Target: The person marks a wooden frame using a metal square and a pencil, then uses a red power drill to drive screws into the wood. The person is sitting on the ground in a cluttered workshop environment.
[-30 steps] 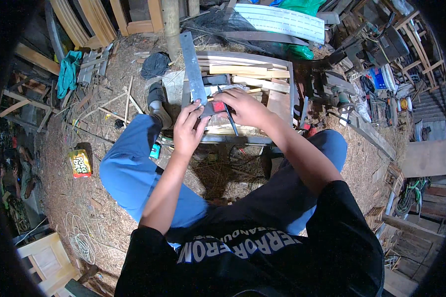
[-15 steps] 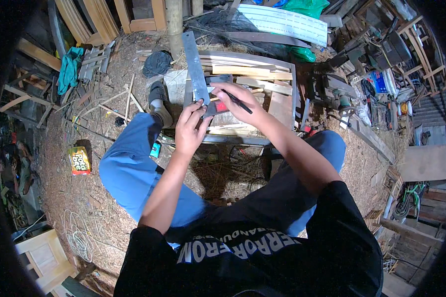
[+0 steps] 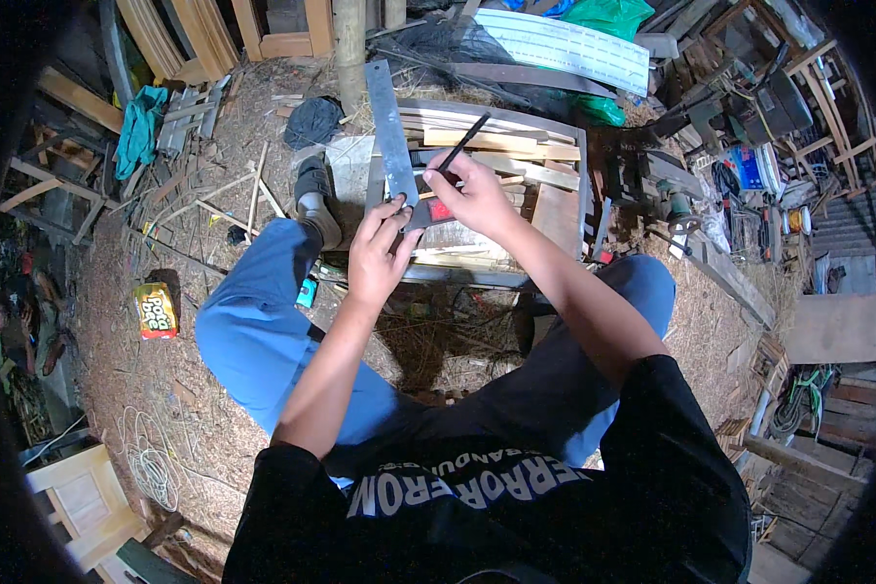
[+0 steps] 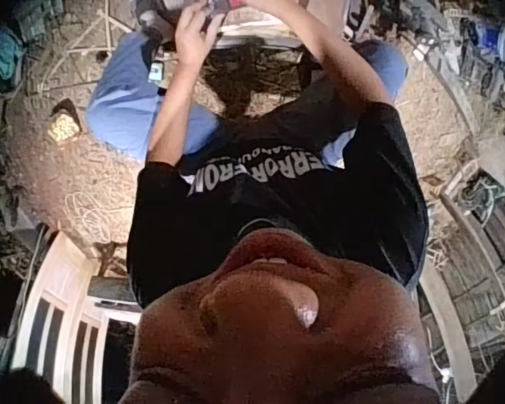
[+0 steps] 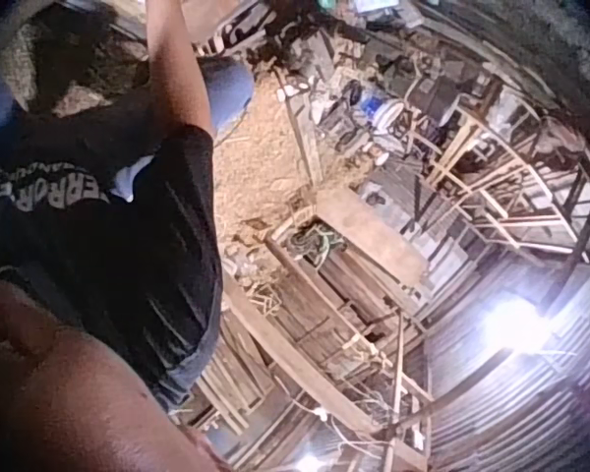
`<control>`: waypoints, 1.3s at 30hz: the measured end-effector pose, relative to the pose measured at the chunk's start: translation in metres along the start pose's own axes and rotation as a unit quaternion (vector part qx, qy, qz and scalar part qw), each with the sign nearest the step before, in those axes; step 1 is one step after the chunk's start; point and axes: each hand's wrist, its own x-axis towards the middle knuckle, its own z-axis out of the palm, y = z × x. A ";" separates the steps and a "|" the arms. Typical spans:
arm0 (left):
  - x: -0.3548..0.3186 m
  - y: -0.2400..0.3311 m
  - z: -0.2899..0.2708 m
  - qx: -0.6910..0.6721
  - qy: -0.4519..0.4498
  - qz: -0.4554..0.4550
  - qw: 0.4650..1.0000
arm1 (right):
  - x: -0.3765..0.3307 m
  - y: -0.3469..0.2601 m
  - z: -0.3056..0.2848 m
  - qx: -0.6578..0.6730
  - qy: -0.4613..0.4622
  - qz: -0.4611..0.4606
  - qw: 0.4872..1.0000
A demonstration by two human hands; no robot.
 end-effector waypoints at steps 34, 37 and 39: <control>0.000 0.000 0.002 0.007 0.004 0.000 1.000 | 0.002 0.009 0.006 -0.067 0.042 -0.136 0.987; -0.001 -0.001 0.001 0.007 0.004 -0.005 1.000 | 0.000 0.003 0.005 -0.066 0.040 -0.082 0.994; -0.001 -0.001 0.001 0.010 0.004 -0.003 1.000 | -0.002 -0.001 0.004 -0.058 0.021 -0.043 0.997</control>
